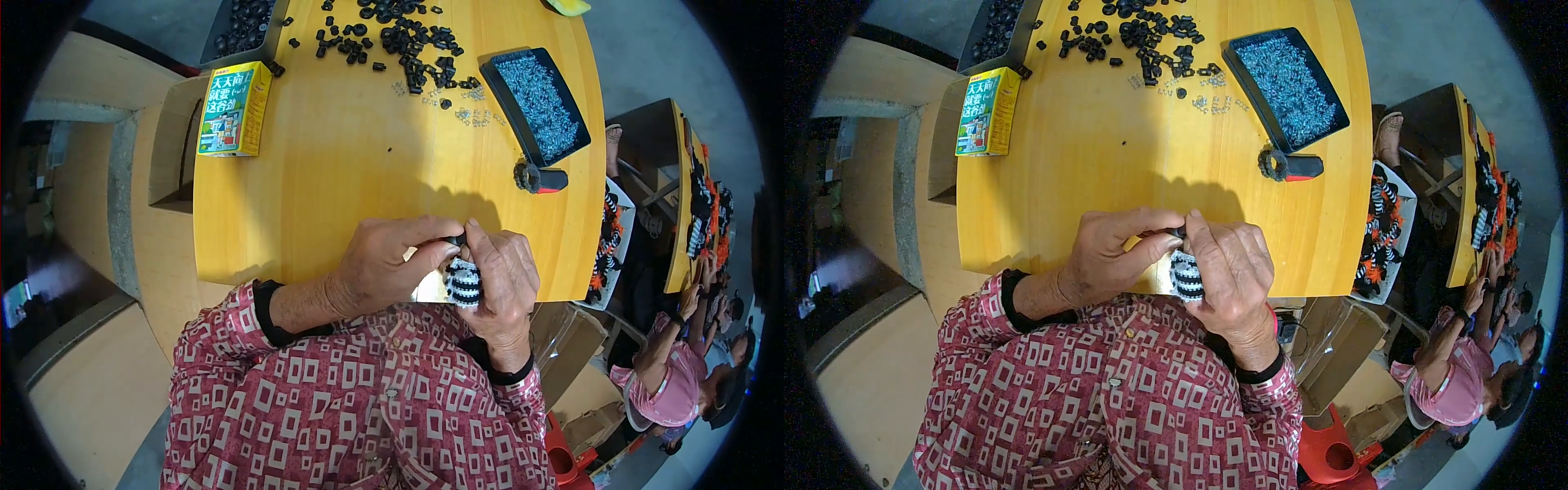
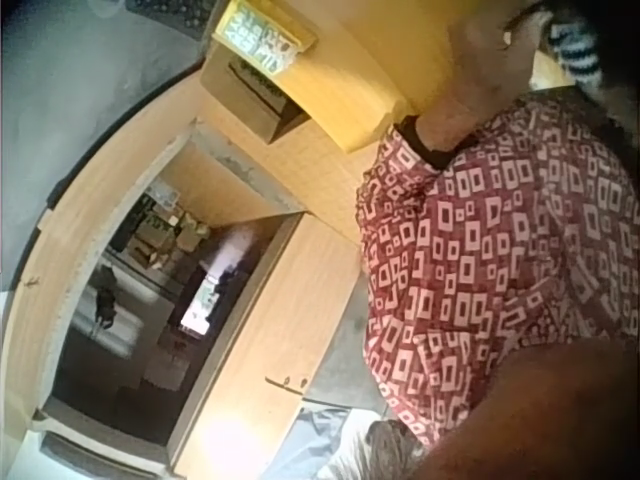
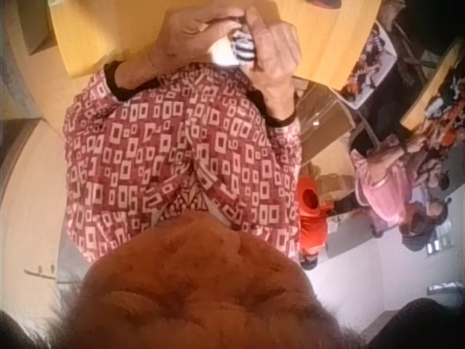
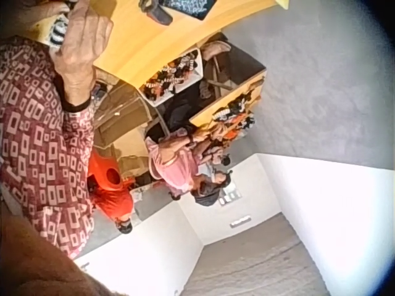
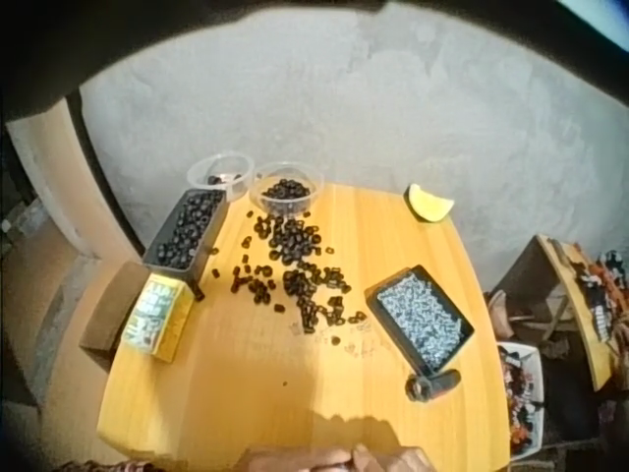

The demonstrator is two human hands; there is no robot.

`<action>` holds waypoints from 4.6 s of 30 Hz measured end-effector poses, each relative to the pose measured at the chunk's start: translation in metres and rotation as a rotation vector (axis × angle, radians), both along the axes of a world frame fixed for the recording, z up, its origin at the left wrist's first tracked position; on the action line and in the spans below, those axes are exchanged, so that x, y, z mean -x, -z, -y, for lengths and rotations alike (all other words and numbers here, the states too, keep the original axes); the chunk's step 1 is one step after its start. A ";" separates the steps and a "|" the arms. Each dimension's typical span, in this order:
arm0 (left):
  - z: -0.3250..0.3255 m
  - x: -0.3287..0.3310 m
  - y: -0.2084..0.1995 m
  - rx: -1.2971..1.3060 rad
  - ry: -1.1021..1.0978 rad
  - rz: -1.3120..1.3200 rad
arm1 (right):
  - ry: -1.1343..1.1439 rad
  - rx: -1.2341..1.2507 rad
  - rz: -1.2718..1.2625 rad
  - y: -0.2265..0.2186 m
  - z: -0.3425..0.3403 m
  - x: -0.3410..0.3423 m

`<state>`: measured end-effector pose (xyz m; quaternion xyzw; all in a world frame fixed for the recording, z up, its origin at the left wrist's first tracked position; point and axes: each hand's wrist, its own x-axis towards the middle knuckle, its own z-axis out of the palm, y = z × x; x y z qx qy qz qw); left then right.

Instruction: The person attaches black plastic pieces to a striped beaded craft piece by hand.

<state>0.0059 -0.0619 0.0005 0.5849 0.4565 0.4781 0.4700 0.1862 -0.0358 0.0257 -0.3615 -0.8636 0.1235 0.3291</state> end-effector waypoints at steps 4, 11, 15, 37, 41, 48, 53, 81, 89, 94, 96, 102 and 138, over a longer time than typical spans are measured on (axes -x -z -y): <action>-0.003 0.004 0.003 0.261 0.095 0.156 | 0.021 0.076 0.036 0.001 -0.001 0.001; -0.003 -0.002 0.016 0.409 0.047 0.530 | 0.022 0.085 0.108 0.001 -0.008 0.000; -0.005 0.001 0.012 0.447 0.075 0.541 | 0.001 0.110 0.058 0.007 -0.012 -0.003; -0.010 0.005 0.009 0.471 0.106 0.160 | -0.081 -0.050 0.187 0.007 -0.020 -0.003; -0.009 0.003 0.007 0.447 0.086 0.125 | -0.106 -0.054 0.176 0.011 -0.024 -0.006; -0.017 0.005 0.002 0.497 0.171 0.048 | -0.149 -0.031 0.200 0.011 -0.026 -0.013; -0.025 0.011 0.002 0.525 0.255 0.001 | -0.139 -0.045 0.214 0.009 -0.026 -0.012; -0.034 0.011 0.000 0.522 0.316 -0.046 | -0.166 0.022 0.100 0.020 -0.031 -0.011; -0.032 0.011 0.008 0.540 0.317 0.024 | -0.185 0.005 0.132 0.018 -0.032 -0.010; -0.028 0.004 0.006 0.510 0.150 0.054 | -0.174 0.103 0.146 0.024 -0.038 -0.014; -0.029 0.009 0.001 0.530 0.187 0.003 | -0.188 0.112 0.159 0.022 -0.038 -0.012; -0.030 0.010 0.001 0.525 0.220 -0.057 | -0.199 0.134 0.229 0.015 -0.042 -0.010; -0.028 0.020 0.001 0.601 0.236 0.318 | -0.186 0.047 0.062 0.034 -0.036 -0.014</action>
